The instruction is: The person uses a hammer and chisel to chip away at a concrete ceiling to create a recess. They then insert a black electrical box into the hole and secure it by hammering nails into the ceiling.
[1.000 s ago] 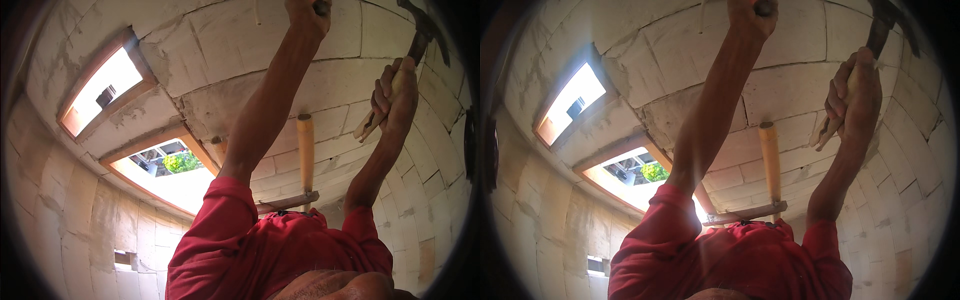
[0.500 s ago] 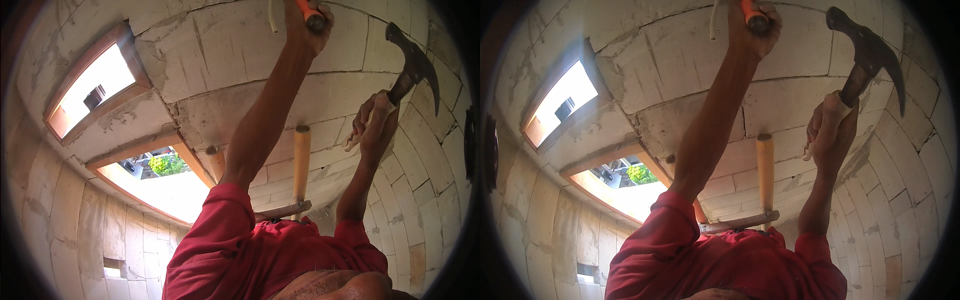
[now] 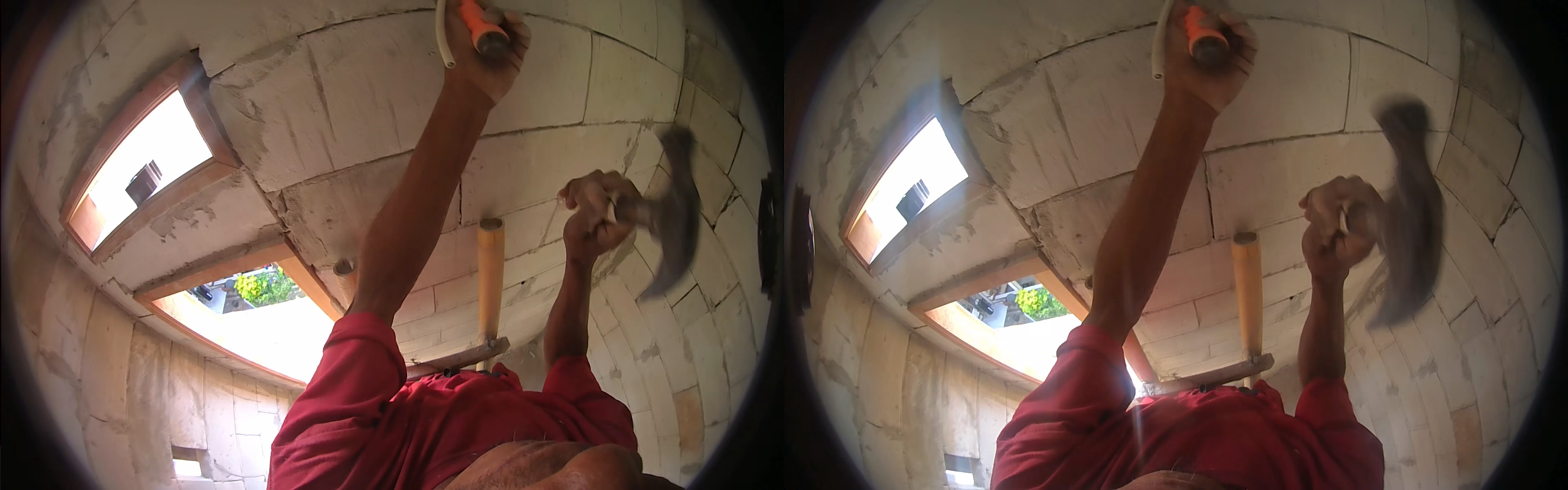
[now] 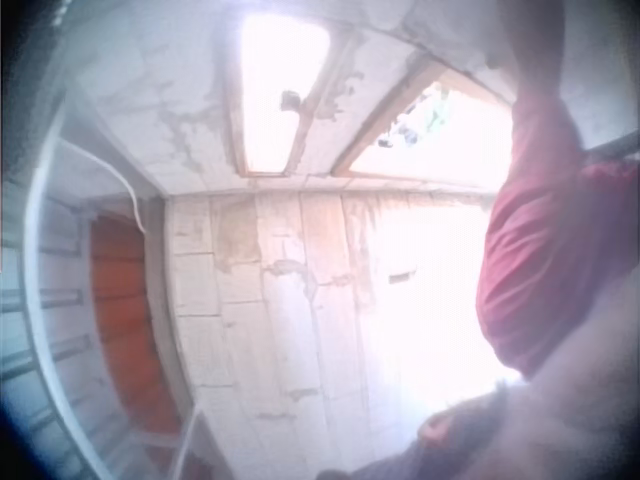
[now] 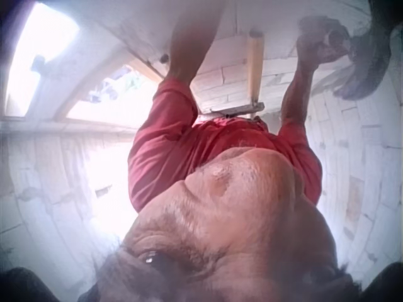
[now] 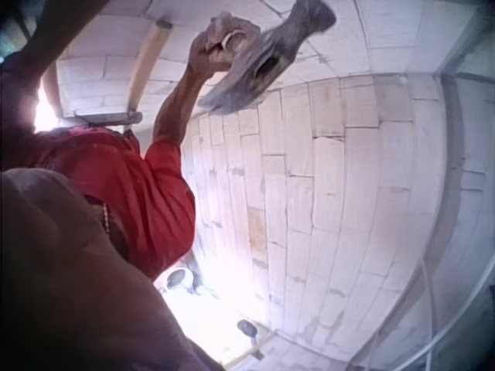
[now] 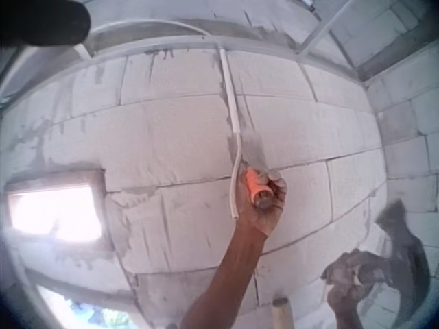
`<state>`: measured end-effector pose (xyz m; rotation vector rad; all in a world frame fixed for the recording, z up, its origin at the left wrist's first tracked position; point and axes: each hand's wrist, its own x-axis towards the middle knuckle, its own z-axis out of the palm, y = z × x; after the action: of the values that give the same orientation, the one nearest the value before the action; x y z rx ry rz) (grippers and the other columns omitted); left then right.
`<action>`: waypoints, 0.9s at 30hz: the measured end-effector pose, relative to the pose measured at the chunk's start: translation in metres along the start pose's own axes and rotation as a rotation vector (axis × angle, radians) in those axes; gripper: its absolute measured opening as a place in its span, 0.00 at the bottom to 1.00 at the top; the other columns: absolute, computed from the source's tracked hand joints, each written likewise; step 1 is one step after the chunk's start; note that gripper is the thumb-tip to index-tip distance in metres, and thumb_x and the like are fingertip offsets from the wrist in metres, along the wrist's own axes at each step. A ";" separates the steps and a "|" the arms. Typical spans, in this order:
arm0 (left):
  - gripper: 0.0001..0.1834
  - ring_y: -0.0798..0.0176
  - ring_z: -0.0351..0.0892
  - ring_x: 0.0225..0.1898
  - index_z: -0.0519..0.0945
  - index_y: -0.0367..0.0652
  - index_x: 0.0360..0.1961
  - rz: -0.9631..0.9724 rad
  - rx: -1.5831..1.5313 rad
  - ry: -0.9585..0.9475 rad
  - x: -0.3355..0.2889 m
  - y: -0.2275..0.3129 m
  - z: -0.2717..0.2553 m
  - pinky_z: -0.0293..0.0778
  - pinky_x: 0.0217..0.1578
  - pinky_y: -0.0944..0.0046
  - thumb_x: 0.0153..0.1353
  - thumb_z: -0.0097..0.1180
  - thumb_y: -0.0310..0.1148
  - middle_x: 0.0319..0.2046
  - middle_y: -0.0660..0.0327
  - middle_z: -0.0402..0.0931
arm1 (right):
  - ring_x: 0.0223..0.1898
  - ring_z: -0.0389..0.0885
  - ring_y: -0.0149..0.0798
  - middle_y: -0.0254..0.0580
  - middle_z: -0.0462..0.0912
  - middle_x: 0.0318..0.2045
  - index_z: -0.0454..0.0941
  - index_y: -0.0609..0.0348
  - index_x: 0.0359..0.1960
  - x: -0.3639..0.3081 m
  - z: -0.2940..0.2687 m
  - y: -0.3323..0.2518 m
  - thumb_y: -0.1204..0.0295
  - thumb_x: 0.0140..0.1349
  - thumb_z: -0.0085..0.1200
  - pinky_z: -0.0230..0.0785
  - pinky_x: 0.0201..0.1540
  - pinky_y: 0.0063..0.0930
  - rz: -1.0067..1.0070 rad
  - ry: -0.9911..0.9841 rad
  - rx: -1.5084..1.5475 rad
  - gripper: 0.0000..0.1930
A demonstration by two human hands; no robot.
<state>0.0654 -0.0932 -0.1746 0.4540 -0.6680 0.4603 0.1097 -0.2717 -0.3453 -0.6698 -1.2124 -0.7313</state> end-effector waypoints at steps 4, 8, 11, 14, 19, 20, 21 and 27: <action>0.20 0.60 0.79 0.30 0.71 0.45 0.37 -0.029 0.045 -0.031 -0.007 -0.009 0.001 0.83 0.43 0.54 0.75 0.48 0.52 0.23 0.62 0.73 | 0.22 0.77 0.36 0.41 0.78 0.26 0.73 0.56 0.36 0.008 0.027 0.018 0.61 0.72 0.54 0.71 0.22 0.27 -0.395 0.038 0.101 0.12; 0.21 0.59 0.80 0.31 0.70 0.47 0.35 0.006 0.132 -0.007 -0.005 0.006 -0.012 0.83 0.44 0.55 0.74 0.48 0.53 0.20 0.63 0.73 | 0.28 0.80 0.45 0.43 0.81 0.28 0.82 0.62 0.38 0.000 0.063 0.026 0.64 0.72 0.56 0.73 0.33 0.36 0.286 -0.275 -0.494 0.12; 0.20 0.59 0.80 0.32 0.71 0.48 0.34 -0.005 0.115 0.009 -0.010 0.005 0.002 0.84 0.43 0.55 0.75 0.47 0.53 0.21 0.62 0.74 | 0.24 0.74 0.43 0.43 0.78 0.26 0.77 0.60 0.31 -0.009 0.058 0.013 0.63 0.73 0.54 0.70 0.32 0.40 0.097 -0.081 -0.237 0.14; 0.19 0.60 0.80 0.33 0.72 0.47 0.36 -0.031 0.101 -0.039 -0.004 -0.006 0.004 0.83 0.39 0.57 0.75 0.48 0.52 0.21 0.63 0.74 | 0.22 0.72 0.43 0.42 0.76 0.24 0.72 0.60 0.31 -0.016 0.050 0.034 0.65 0.73 0.53 0.69 0.30 0.42 -0.218 0.007 -0.138 0.13; 0.19 0.61 0.79 0.29 0.73 0.45 0.35 -0.140 0.315 -0.181 0.026 0.042 -0.054 0.80 0.32 0.59 0.75 0.48 0.50 0.21 0.64 0.73 | 0.19 0.75 0.33 0.40 0.75 0.19 0.70 0.64 0.44 0.003 0.075 0.017 0.59 0.73 0.56 0.67 0.21 0.29 0.265 -0.264 -0.456 0.18; 0.17 0.61 0.81 0.29 0.73 0.46 0.38 -0.190 0.451 -0.208 0.027 0.054 -0.063 0.80 0.29 0.60 0.75 0.48 0.48 0.22 0.64 0.74 | 0.18 0.76 0.36 0.41 0.76 0.18 0.71 0.66 0.45 0.004 0.075 -0.002 0.60 0.72 0.57 0.69 0.22 0.30 0.366 -0.218 -0.395 0.19; 0.15 0.63 0.76 0.21 0.74 0.45 0.38 -0.141 1.021 0.080 0.000 0.021 -0.015 0.73 0.20 0.63 0.73 0.52 0.46 0.20 0.65 0.71 | 0.17 0.77 0.39 0.43 0.77 0.18 0.72 0.67 0.46 0.001 0.055 -0.011 0.60 0.71 0.59 0.70 0.23 0.32 0.480 -0.140 -0.396 0.19; 0.22 0.67 0.70 0.21 0.73 0.44 0.40 -0.142 0.851 0.129 -0.014 -0.002 -0.009 0.71 0.19 0.67 0.73 0.49 0.54 0.23 0.64 0.71 | 0.19 0.71 0.23 0.32 0.73 0.19 0.66 0.61 0.43 -0.016 0.034 -0.016 0.54 0.73 0.56 0.65 0.20 0.23 0.571 -0.094 -0.354 0.21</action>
<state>0.0614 -0.0939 -0.1908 1.2539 -0.2823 0.6237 0.0749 -0.2522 -0.3520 -1.2908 -0.9103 -0.4326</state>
